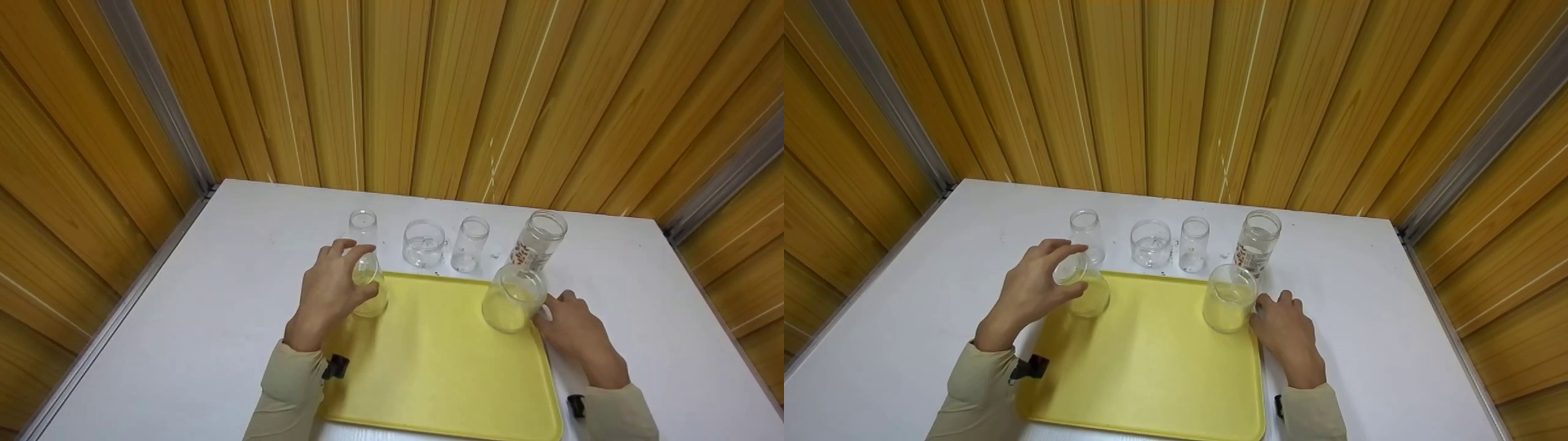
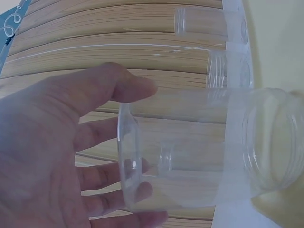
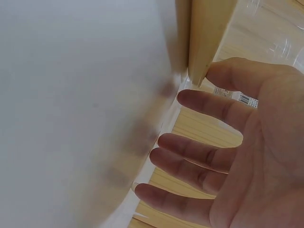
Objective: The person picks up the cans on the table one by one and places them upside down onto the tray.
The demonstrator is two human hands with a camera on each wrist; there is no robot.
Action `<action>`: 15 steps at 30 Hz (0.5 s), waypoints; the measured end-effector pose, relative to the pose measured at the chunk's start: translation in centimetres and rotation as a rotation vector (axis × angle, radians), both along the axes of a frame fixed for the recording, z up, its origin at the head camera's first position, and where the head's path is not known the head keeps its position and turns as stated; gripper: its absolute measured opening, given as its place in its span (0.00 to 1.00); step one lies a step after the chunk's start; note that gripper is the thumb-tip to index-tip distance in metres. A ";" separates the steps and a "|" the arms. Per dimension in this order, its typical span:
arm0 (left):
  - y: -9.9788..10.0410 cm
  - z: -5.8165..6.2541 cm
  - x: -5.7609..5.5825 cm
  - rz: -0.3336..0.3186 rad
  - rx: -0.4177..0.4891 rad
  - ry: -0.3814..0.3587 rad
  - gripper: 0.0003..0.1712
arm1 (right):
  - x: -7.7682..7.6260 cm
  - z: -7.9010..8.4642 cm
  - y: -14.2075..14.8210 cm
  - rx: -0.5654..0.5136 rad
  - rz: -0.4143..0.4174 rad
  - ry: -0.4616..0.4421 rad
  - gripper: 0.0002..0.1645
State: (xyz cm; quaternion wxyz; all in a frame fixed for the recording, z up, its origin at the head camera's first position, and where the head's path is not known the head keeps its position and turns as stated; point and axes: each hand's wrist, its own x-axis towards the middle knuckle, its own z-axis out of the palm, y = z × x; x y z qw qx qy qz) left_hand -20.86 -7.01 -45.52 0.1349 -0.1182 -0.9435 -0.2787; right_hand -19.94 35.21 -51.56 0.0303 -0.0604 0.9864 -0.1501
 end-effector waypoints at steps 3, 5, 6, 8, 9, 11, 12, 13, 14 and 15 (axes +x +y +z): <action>0.1 -0.3 -0.2 -0.012 0.012 0.014 0.33 | 0.1 -0.1 0.0 -0.001 0.007 0.014 0.32; 0.2 -0.5 -0.3 -0.021 0.018 0.024 0.32 | 0.1 -0.1 0.0 -0.001 0.008 0.021 0.32; 0.3 -0.5 -0.4 -0.025 0.019 0.028 0.32 | 0.1 -0.1 0.0 -0.002 0.007 0.024 0.32; 0.3 -0.7 -0.4 -0.030 0.019 0.032 0.31 | 0.1 -0.2 0.0 -0.002 0.006 0.025 0.32; 0.4 -0.8 -0.5 -0.031 0.018 0.033 0.31 | 0.2 -0.2 0.0 -0.003 0.006 0.023 0.32; 0.4 -0.9 -0.5 -0.033 0.020 0.033 0.31 | 0.2 -0.1 0.0 -0.001 0.005 0.021 0.33; 0.4 -1.0 -0.5 -0.034 0.021 0.033 0.30 | 0.1 -0.1 0.0 0.000 0.005 0.020 0.33; 0.5 -1.0 -0.5 -0.034 0.023 0.032 0.30 | 0.1 -0.1 0.0 0.000 0.005 0.018 0.33; 0.5 -1.1 -0.6 -0.033 0.025 0.032 0.30 | 0.1 -0.1 0.0 0.001 0.005 0.018 0.33; 0.5 -1.1 -0.6 -0.034 0.027 0.032 0.30 | 0.1 -0.1 0.0 0.002 0.006 0.019 0.33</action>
